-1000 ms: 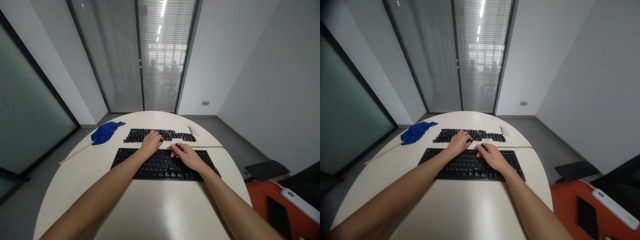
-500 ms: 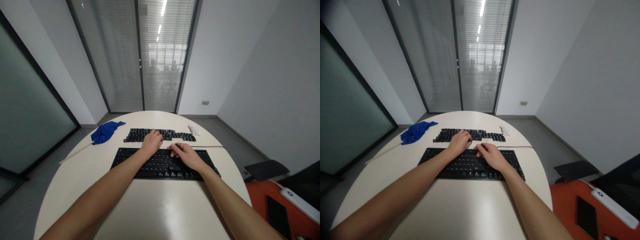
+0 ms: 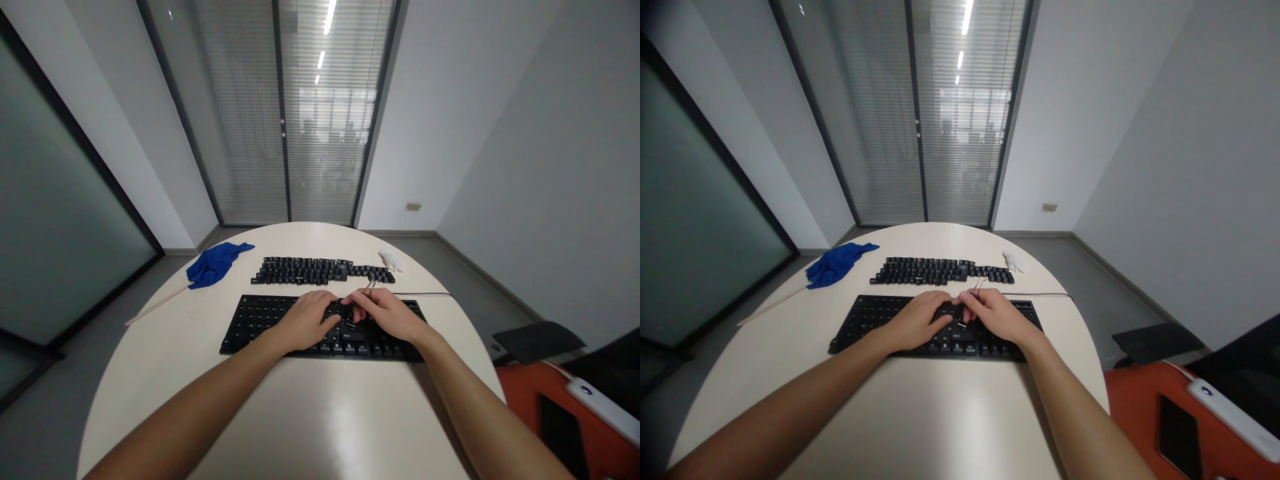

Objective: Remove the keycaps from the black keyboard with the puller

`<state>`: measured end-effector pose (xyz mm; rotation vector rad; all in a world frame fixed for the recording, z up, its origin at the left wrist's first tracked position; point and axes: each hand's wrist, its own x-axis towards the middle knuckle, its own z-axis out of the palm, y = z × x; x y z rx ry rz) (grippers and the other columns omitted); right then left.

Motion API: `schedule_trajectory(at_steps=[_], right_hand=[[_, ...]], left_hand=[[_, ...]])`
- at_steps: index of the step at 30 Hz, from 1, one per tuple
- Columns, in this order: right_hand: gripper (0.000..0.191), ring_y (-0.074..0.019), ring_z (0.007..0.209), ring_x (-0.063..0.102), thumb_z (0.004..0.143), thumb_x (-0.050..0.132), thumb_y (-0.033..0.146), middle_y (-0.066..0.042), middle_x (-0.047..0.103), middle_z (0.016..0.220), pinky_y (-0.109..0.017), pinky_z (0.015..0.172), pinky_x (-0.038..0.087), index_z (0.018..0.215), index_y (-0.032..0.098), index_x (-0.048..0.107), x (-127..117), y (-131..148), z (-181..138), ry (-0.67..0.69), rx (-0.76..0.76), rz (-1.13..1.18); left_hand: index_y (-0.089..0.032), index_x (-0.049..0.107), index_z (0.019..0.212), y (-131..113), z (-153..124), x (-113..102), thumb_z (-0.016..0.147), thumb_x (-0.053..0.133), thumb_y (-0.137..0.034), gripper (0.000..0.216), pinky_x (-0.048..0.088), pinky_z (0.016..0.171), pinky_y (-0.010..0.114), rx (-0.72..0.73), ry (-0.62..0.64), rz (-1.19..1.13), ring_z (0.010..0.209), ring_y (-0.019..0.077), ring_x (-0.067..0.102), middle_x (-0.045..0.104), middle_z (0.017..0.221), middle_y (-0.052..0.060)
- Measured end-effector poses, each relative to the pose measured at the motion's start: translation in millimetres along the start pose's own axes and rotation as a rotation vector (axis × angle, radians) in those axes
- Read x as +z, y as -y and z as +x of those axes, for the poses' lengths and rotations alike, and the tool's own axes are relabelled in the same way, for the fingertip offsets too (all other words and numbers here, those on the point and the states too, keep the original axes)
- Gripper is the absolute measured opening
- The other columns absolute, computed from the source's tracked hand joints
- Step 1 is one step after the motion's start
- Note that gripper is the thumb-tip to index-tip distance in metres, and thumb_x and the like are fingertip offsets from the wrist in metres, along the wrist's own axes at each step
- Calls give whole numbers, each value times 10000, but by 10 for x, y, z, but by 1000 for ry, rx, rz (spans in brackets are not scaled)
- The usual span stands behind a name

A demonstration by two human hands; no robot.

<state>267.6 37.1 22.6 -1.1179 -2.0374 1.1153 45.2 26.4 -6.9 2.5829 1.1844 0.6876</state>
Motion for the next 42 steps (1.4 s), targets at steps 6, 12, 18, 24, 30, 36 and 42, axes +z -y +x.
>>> schedule_trajectory(at_steps=[6, 12, 18, 24, 30, 36, 42], right_hand=[[392, -173, 776, 699, 948, 499, 541, -64, 745, 834, -294, 717, 533, 1075, 178, 576, 83, 10, 2, 97, 15, 217], [411, -176, 816, 701, 958, 458, 565, -81, 731, 865, -308, 757, 540, 953, 171, 572, 119, 20, 0, 93, 42, 224], [474, -161, 732, 675, 936, 447, 615, -44, 669, 777, -288, 688, 549, 946, 165, 596, 131, 64, -7, 102, 111, 200], [443, -170, 713, 671, 968, 390, 587, -32, 654, 731, -288, 660, 544, 917, 181, 559, 153, 79, -4, 93, 95, 134], [373, -151, 664, 627, 994, 408, 491, -21, 652, 728, -270, 665, 487, 858, 183, 568, 71, 150, -45, 113, -54, -131], [483, -140, 558, 560, 1001, 348, 526, 5, 575, 590, -260, 587, 424, 862, 176, 650, -21, 198, -98, 73, -13, -234], [435, -120, 515, 494, 927, 510, 562, 20, 546, 538, -238, 528, 363, 755, 170, 588, -24, 179, -106, 28, -10, -118]], left_hand=[[-222, 471, 1354, 84, -196, -122, 957, 506, -419, 444, 369, 1096, 445, -3, 108, -11, 1257, 267, 488, 542, 1368, 97], [-216, 516, 1323, 181, -275, -154, 930, 569, -377, 428, 358, 1121, 437, 4, 61, -55, 1302, 257, 464, 526, 1395, 105], [-225, 621, 1186, 142, -293, -196, 910, 583, -268, 281, 384, 1103, 436, 68, 28, -108, 1266, 243, 505, 569, 1346, 95], [-222, 652, 1141, 138, -316, -207, 869, 619, -251, 275, 388, 1102, 444, 91, 20, -110, 1271, 252, 501, 561, 1352, 98], [-225, 656, 1131, 142, -321, -199, 869, 617, -253, 267, 384, 1105, 448, 75, 26, -97, 1261, 252, 506, 565, 1346, 91], [-229, 652, 1127, 121, -305, -208, 855, 626, -244, 273, 390, 1097, 442, 84, 24, -114, 1258, 251, 509, 564, 1346, 87], [-234, 655, 1122, 111, -305, -219, 858, 623, -243, 266, 386, 1098, 450, 79, 23, -121, 1256, 255, 510, 563, 1345, 87]])
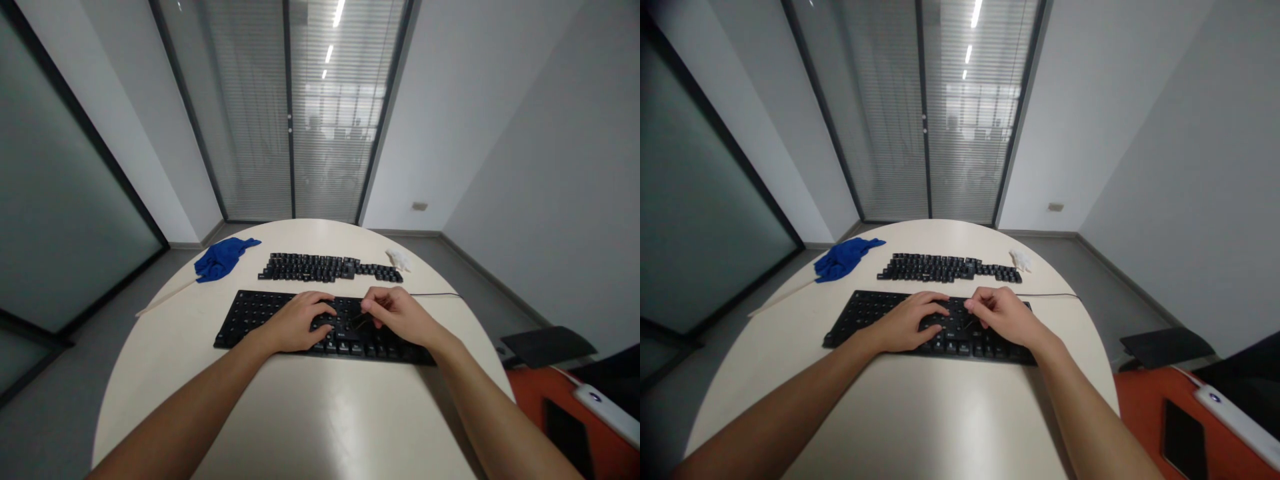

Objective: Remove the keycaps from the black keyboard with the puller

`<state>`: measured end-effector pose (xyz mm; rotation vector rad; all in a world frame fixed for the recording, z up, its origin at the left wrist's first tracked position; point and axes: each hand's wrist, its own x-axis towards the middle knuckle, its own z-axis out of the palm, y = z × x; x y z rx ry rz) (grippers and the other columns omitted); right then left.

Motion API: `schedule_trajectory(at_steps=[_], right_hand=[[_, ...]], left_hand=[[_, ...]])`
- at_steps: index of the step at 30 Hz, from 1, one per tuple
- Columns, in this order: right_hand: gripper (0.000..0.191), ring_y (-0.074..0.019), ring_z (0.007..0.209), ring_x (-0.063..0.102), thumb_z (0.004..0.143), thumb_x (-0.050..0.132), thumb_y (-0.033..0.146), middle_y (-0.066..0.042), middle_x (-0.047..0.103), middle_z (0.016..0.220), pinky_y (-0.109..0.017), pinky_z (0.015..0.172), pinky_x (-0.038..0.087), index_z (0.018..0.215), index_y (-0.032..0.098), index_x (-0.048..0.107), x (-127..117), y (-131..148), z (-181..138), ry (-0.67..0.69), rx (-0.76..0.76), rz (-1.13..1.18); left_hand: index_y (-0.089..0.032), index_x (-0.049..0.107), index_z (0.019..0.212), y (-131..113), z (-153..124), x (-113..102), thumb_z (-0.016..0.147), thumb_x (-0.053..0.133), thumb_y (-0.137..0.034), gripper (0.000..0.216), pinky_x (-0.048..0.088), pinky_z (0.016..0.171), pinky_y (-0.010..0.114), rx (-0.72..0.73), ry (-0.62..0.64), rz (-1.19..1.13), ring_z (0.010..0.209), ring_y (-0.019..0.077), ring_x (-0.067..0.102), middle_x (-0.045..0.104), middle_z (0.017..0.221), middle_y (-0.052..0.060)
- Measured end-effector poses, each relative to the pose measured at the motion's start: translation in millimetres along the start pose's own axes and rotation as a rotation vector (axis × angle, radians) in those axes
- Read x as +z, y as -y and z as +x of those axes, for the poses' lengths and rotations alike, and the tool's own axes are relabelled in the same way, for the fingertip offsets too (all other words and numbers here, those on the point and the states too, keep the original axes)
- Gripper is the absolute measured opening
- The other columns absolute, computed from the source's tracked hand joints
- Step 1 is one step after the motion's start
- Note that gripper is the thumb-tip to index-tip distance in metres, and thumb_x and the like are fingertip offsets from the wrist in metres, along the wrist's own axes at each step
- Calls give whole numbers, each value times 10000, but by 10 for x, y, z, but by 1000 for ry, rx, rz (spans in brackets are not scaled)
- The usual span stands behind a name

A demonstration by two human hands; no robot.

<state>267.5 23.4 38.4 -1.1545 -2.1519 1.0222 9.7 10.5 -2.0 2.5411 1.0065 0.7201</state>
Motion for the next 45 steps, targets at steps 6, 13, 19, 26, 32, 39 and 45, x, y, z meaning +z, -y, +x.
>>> schedule_trajectory(at_steps=[6, 13, 19, 26, 32, 39, 45], right_hand=[[428, -113, 511, 476, 871, 596, 563, 19, 540, 534, -234, 513, 340, 722, 162, 602, 3, -55, 11, -10, 8, 87], [443, -98, 482, 420, 787, 697, 558, 28, 508, 517, -233, 467, 292, 626, 169, 561, -49, -51, -29, 1, 13, 86], [445, -92, 474, 409, 787, 698, 553, 28, 505, 511, -230, 456, 283, 614, 166, 562, -106, -78, -44, 32, 17, 42], [394, -123, 495, 519, 728, 766, 525, -11, 624, 536, -236, 485, 355, 662, 154, 653, -102, -79, -44, 84, 43, 99], [383, -133, 515, 550, 703, 787, 519, -27, 655, 558, -237, 483, 367, 669, 152, 683, -87, -83, -54, 104, 33, 119], [396, -111, 506, 490, 701, 785, 528, -2, 602, 540, -226, 469, 330, 638, 156, 663, -44, -15, -49, 74, -19, 26], [413, -110, 515, 475, 717, 765, 548, 1, 594, 551, -226, 478, 326, 640, 157, 657, 11, -48, -23, 62, -49, -4]], left_hand=[[-229, 654, 1120, 27, -5, 25, 872, 607, -228, 253, 387, 1103, 430, -8, -7, 15, 1260, 240, 507, 565, 1344, 79], [-228, 661, 1076, 34, 7, 50, 905, 560, -209, 199, 400, 1092, 435, -14, -23, 17, 1247, 232, 520, 583, 1319, 74], [-228, 662, 1076, 40, 6, 49, 907, 563, -211, 196, 396, 1096, 434, -20, -21, 14, 1247, 234, 521, 578, 1328, 72], [-225, 662, 1071, 37, 3, 51, 915, 554, -209, 190, 402, 1089, 434, -16, -25, 15, 1246, 229, 519, 580, 1322, 73], [-218, 662, 1065, 38, 4, 49, 913, 556, -208, 185, 395, 1099, 417, -20, -15, 30, 1247, 224, 520, 579, 1324, 72], [-229, 659, 1072, 38, 9, 54, 904, 558, -202, 197, 399, 1091, 435, -14, -23, 24, 1250, 236, 520, 579, 1324, 75], [-230, 651, 1086, 26, 9, 46, 897, 562, -194, 212, 391, 1099, 437, -9, -13, 23, 1260, 237, 513, 569, 1337, 78]])
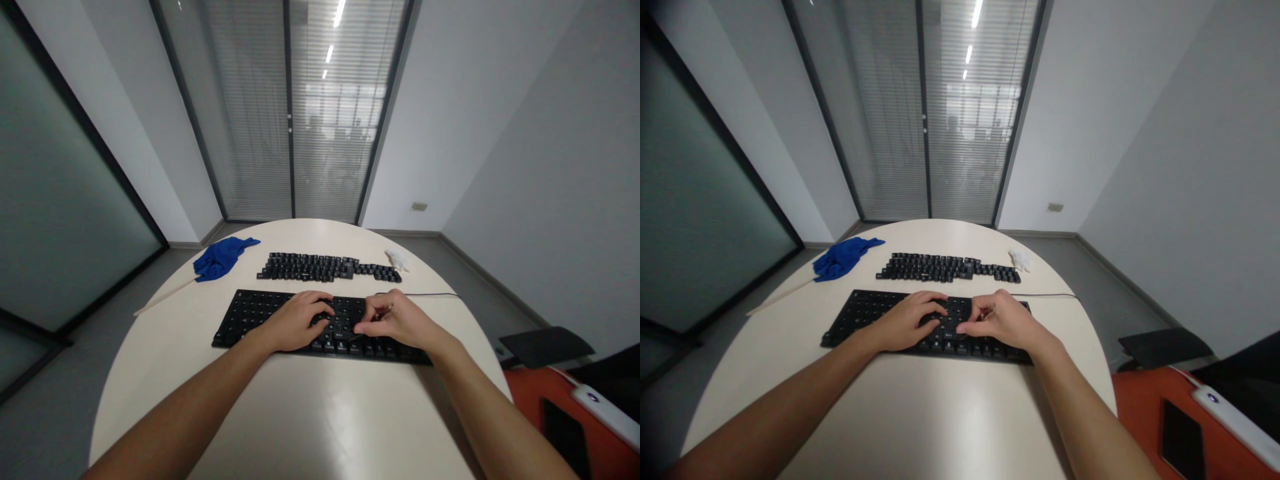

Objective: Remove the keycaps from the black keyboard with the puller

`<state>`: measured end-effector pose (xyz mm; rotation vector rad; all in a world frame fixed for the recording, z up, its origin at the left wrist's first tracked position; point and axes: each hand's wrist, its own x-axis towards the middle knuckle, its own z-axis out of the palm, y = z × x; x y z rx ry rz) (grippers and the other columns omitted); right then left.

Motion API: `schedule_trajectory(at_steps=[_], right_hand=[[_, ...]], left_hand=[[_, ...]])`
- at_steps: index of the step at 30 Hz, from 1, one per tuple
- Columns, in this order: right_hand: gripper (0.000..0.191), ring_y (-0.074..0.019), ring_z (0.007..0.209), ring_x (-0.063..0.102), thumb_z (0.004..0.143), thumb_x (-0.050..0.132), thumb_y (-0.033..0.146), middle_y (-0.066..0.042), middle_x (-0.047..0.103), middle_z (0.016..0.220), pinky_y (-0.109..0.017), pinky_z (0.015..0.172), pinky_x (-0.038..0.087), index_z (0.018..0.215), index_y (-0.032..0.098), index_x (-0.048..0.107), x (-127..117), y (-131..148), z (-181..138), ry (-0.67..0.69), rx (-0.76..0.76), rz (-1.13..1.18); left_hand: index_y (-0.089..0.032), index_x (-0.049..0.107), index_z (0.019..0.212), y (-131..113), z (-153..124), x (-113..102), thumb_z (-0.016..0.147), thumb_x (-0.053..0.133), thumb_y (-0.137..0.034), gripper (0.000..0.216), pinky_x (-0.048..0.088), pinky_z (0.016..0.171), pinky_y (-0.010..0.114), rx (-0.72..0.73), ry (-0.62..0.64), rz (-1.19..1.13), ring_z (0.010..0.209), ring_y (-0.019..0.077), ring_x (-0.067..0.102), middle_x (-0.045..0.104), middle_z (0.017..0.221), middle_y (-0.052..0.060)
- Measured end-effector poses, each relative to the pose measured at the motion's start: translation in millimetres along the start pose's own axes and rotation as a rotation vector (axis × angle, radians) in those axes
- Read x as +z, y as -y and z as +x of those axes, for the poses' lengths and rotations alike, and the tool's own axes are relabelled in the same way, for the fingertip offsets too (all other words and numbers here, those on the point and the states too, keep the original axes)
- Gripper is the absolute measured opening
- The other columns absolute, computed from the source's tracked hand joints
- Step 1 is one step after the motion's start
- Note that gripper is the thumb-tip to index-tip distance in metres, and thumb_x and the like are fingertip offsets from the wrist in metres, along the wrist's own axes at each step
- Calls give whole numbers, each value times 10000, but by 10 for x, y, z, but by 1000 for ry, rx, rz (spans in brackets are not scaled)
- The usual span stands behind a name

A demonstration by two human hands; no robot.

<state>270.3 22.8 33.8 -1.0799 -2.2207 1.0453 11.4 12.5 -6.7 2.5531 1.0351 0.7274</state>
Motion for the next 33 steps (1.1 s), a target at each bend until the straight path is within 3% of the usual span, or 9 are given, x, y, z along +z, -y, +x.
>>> schedule_trajectory(at_steps=[9, 22, 33], right_hand=[[447, -105, 483, 469, 758, 714, 588, 2, 608, 537, -227, 482, 331, 625, 167, 641, 98, 1, 36, -73, -54, -162], [433, -109, 452, 493, 897, 576, 494, -2, 595, 507, -225, 496, 339, 585, 193, 564, 213, 41, 100, -155, -225, -312], [485, -101, 435, 483, 945, 516, 497, 14, 559, 476, -221, 494, 326, 565, 196, 518, 252, 90, 139, -167, -232, -302]], left_hand=[[-233, 643, 1095, -13, 2, -11, 899, 552, -189, 221, 381, 1105, 441, -6, 14, 17, 1257, 237, 511, 566, 1328, 72], [-237, 636, 1108, 10, -8, -5, 895, 546, -193, 235, 380, 1103, 438, -1, 22, 23, 1266, 243, 496, 555, 1335, 71], [-236, 627, 1142, -14, -1, -16, 906, 534, -194, 257, 373, 1108, 451, -6, 36, 17, 1272, 246, 485, 547, 1341, 78]])
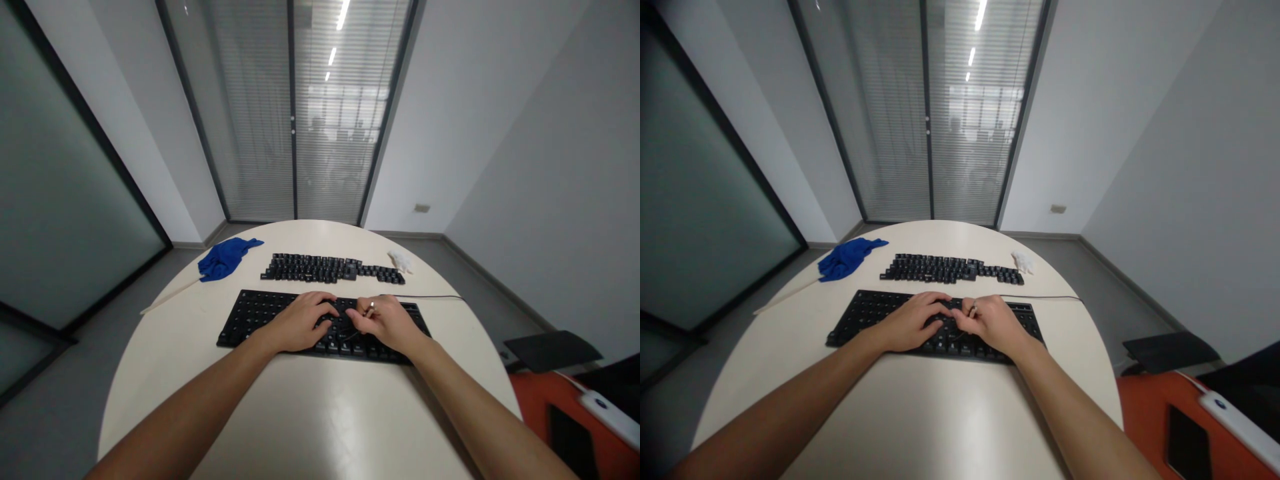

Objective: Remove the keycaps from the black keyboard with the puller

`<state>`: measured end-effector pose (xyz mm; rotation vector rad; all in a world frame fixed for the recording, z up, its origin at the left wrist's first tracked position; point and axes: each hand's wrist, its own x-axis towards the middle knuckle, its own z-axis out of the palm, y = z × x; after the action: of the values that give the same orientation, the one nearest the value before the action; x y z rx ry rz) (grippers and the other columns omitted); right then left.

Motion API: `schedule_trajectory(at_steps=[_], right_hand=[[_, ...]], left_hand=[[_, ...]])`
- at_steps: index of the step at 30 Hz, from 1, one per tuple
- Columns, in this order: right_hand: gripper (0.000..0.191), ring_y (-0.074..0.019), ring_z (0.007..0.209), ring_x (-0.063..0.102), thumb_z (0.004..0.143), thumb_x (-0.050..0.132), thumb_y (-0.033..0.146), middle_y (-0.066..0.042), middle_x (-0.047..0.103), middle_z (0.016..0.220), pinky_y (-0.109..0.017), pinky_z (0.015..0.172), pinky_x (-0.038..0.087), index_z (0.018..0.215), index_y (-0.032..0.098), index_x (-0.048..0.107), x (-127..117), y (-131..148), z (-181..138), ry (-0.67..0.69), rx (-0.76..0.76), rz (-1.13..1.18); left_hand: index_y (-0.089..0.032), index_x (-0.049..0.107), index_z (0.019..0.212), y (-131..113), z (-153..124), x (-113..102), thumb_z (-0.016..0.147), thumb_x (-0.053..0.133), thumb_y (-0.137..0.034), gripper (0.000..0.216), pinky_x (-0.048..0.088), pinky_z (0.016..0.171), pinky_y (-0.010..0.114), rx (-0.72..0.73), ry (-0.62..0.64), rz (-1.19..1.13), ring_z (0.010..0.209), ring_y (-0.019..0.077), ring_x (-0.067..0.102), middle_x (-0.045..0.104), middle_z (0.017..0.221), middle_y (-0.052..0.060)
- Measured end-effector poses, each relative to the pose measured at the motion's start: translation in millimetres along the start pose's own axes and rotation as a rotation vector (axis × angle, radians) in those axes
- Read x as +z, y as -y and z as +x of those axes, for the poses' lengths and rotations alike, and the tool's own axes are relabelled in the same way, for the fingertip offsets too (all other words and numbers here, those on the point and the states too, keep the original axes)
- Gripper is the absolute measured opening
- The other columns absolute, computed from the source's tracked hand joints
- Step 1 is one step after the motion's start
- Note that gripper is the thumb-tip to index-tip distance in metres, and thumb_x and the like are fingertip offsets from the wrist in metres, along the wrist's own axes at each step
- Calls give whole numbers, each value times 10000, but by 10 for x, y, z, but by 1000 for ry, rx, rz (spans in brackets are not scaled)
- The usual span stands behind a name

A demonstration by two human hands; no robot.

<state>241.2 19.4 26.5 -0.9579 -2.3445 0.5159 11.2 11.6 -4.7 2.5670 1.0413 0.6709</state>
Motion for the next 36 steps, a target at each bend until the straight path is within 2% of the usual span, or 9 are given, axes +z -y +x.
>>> schedule_trajectory(at_steps=[8, 16, 26, 31, 36], right_hand=[[462, -82, 435, 480, 962, 525, 429, 32, 546, 473, -208, 498, 325, 571, 185, 512, 37, -26, 3, -35, -61, -7], [459, -84, 460, 478, 988, 474, 411, 22, 555, 539, -218, 510, 318, 587, 188, 475, 45, 19, 38, -1, -118, -33], [439, -91, 442, 465, 981, 471, 410, 23, 554, 512, -227, 508, 294, 604, 187, 488, 63, 125, 75, 49, -59, -96], [378, -107, 505, 543, 946, 521, 379, 12, 600, 550, -226, 551, 314, 622, 184, 520, 31, 135, 58, 63, -49, -143], [376, -97, 465, 448, 974, 425, 321, 30, 511, 515, -241, 531, 275, 623, 191, 462, -27, 121, 22, 58, -12, -189]], left_hand=[[-233, 627, 1145, 21, 6, 27, 913, 535, -200, 252, 363, 1117, 445, 6, 0, 14, 1269, 241, 484, 538, 1343, 73], [-224, 623, 1122, 14, 7, 19, 917, 529, -200, 227, 364, 1117, 440, 13, -13, 16, 1269, 237, 484, 541, 1334, 75], [-228, 615, 1137, 9, 17, 30, 916, 537, -205, 236, 375, 1105, 459, 6, -9, 32, 1266, 250, 486, 544, 1332, 81], [-220, 628, 1126, -4, 14, 21, 920, 538, -209, 225, 379, 1107, 443, 5, -9, 37, 1269, 243, 486, 545, 1337, 79], [-232, 630, 1169, -20, 4, -7, 917, 535, -201, 271, 379, 1111, 438, 21, -6, 25, 1270, 238, 488, 547, 1350, 81]])
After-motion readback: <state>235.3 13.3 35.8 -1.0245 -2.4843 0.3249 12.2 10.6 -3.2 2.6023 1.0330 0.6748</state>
